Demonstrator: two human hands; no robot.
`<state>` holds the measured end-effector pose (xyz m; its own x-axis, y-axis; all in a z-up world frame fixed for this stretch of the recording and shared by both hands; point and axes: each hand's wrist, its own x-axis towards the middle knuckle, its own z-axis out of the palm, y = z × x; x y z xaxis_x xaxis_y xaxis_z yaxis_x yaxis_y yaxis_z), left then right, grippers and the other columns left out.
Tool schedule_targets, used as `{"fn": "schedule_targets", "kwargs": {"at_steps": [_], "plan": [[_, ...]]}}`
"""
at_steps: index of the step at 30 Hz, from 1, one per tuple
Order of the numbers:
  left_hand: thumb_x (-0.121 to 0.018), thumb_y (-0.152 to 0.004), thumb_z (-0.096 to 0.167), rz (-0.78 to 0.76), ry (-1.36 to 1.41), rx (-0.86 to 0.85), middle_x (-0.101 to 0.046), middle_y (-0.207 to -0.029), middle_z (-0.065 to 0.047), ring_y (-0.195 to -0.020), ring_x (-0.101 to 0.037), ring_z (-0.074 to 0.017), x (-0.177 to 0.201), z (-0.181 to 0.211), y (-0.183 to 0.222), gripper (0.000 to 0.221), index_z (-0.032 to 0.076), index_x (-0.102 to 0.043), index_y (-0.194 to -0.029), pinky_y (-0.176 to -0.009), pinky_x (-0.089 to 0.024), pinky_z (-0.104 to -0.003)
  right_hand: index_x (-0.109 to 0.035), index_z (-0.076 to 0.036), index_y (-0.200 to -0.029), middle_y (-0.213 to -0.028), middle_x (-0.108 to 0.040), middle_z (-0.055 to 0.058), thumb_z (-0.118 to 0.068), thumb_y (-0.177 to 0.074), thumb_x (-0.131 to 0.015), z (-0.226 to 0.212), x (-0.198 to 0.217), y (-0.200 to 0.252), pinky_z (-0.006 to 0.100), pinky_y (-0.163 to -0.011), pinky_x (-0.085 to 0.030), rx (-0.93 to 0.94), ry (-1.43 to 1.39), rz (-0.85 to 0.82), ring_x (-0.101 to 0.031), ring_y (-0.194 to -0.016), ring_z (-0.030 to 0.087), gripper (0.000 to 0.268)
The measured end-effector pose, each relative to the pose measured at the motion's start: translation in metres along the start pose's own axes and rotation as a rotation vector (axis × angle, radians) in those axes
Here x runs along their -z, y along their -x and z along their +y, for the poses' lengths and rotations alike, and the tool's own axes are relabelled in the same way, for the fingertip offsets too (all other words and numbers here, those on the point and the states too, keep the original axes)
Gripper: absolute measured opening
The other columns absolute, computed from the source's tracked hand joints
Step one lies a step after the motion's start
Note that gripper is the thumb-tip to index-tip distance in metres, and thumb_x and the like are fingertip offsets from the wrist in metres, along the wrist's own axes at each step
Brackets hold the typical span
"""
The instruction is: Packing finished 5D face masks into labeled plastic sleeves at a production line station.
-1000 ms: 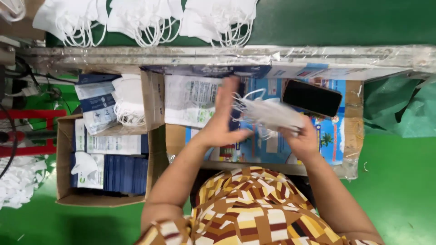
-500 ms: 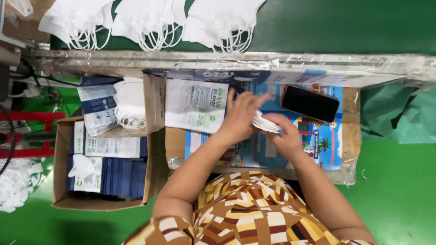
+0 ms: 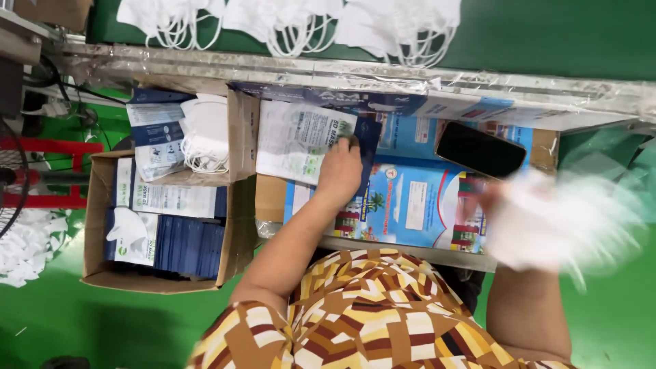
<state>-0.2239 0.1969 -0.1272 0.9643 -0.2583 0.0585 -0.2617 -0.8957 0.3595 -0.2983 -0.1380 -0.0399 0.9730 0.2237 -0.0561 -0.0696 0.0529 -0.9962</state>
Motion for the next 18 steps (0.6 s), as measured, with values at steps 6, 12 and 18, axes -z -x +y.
{"fn": "schedule_targets", "kwargs": {"at_steps": [6,12,18], "plan": [[-0.064,-0.095,0.021,0.116,0.129,0.183,-0.064,-0.100,-0.018,-0.090,-0.064,-0.0397,0.019,0.004,-0.007,0.024,0.002,-0.065,-0.111,-0.072,-0.051,-0.051,-0.070,-0.011,-0.130,-0.120,-0.073,0.007,-0.014,-0.093,-0.073,0.000,-0.057,-0.024,0.033,-0.088,-0.056,0.057,0.543,0.377,-0.071,-0.105,0.022,0.037],[-0.076,-0.092,0.017,0.300,0.649,0.083,-0.069,-0.089,-0.013,-0.082,-0.068,-0.0307,0.049,0.019,0.010,0.014,0.006,-0.067,-0.092,-0.073,-0.055,-0.042,-0.076,-0.010,-0.109,-0.104,-0.077,0.006,-0.015,-0.081,-0.083,-0.011,-0.080,-0.017,0.033,-0.084,-0.057,-0.008,0.539,0.029,-0.073,-0.096,0.019,0.029],[-0.077,-0.083,0.015,0.160,1.112,-0.216,-0.065,-0.092,-0.011,-0.080,-0.066,-0.0283,0.062,0.055,0.028,0.025,0.003,-0.063,-0.099,-0.070,-0.054,-0.037,-0.074,-0.007,-0.107,-0.101,-0.076,0.007,-0.016,-0.083,-0.085,0.020,-0.094,-0.041,0.032,-0.081,-0.056,-0.158,0.200,0.228,-0.069,-0.093,0.022,0.028]]}}
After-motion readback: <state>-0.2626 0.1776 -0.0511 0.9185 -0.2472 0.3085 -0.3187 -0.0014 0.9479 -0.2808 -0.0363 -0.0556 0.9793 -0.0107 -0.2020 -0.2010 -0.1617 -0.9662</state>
